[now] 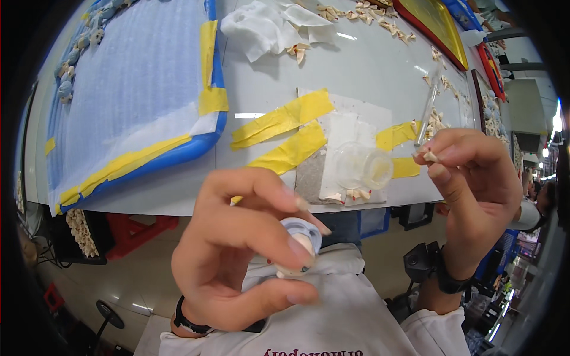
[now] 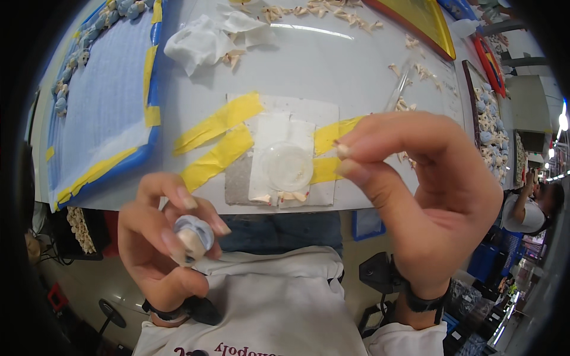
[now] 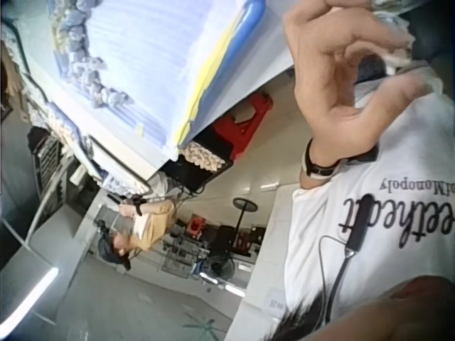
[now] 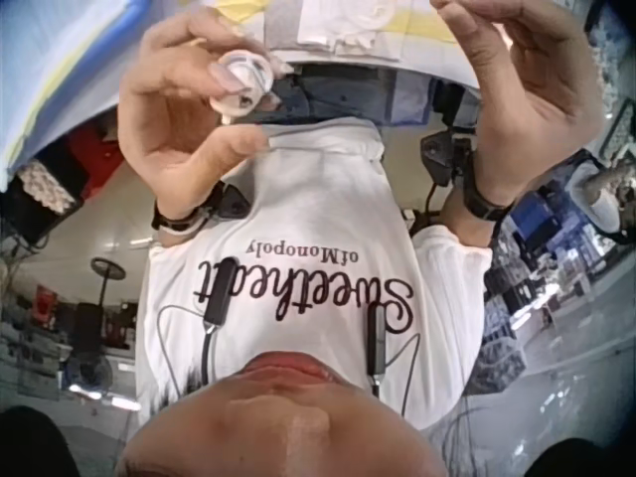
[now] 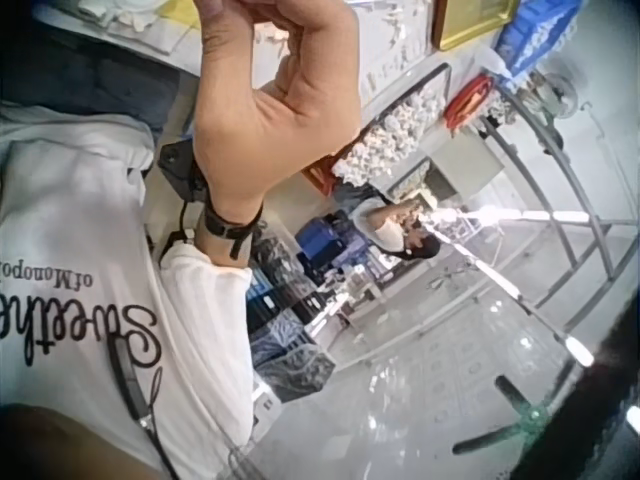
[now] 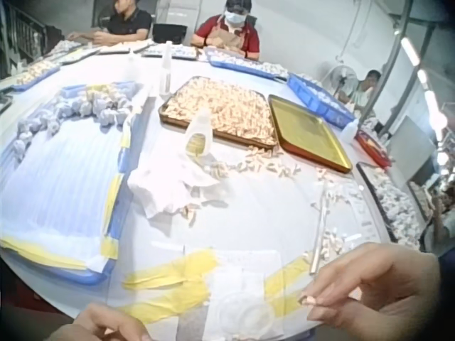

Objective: The person assembles small figurines by attaching tiny white components to the heads of blue and white dolls. They pick up each component from a tray, apply it to the doll's head, and place the finished unit onto a blue tray. The process is repeated continuously throughout the clip.

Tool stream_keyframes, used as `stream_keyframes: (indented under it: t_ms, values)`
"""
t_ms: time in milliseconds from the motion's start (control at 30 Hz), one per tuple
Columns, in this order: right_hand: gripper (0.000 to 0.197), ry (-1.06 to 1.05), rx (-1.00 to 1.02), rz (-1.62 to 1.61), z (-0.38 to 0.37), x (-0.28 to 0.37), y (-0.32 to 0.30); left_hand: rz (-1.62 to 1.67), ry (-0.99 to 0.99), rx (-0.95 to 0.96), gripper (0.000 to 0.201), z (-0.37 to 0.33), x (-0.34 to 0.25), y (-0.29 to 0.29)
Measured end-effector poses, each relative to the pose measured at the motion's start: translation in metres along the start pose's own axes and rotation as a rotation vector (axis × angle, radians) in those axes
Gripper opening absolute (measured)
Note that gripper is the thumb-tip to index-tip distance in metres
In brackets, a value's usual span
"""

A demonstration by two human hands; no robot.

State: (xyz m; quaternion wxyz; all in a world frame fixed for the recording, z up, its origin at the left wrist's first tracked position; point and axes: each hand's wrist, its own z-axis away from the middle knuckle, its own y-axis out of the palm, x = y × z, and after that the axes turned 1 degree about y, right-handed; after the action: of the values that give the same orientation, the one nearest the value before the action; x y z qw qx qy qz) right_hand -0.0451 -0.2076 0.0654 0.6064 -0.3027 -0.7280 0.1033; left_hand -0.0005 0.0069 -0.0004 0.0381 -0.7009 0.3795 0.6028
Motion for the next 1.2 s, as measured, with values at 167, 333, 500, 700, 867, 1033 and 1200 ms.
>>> stream_keyframes:
  t_ms: [167, 333, 500, 700, 867, 1033, 1200]
  values:
    - [0.015, -0.181, 0.062, 0.224, 0.0, -0.004, 0.011, 0.01, -0.004, 0.016, 0.043, 0.0, 0.004, -0.002]
    - [0.017, -0.274, 0.044, 0.476, 0.0, 0.003, 0.015, -0.083, 0.027, -0.006, 0.046, -0.001, 0.009, -0.005]
    - [0.018, -0.29, 0.077, 0.497, -0.004, 0.009, 0.014, -0.038, 0.003, -0.042, 0.048, -0.002, 0.006, 0.004]
    - [0.017, -0.1, 0.014, 0.057, 0.021, 0.021, 0.018, -0.084, 0.061, 0.076, 0.048, -0.002, 0.009, 0.002]
    - [0.015, -0.001, -0.014, -0.213, 0.038, 0.018, 0.042, -0.017, -0.039, -0.049, 0.046, 0.002, 0.002, 0.015]
    - [0.02, -0.233, 0.224, 0.281, 0.012, 0.049, 0.032, -0.233, 0.021, 0.03, 0.045, 0.006, -0.003, 0.007]
    - [0.026, -0.07, 0.2, -0.011, 0.021, 0.042, 0.033, -0.4, 0.072, 0.045, 0.045, 0.01, -0.007, 0.007]
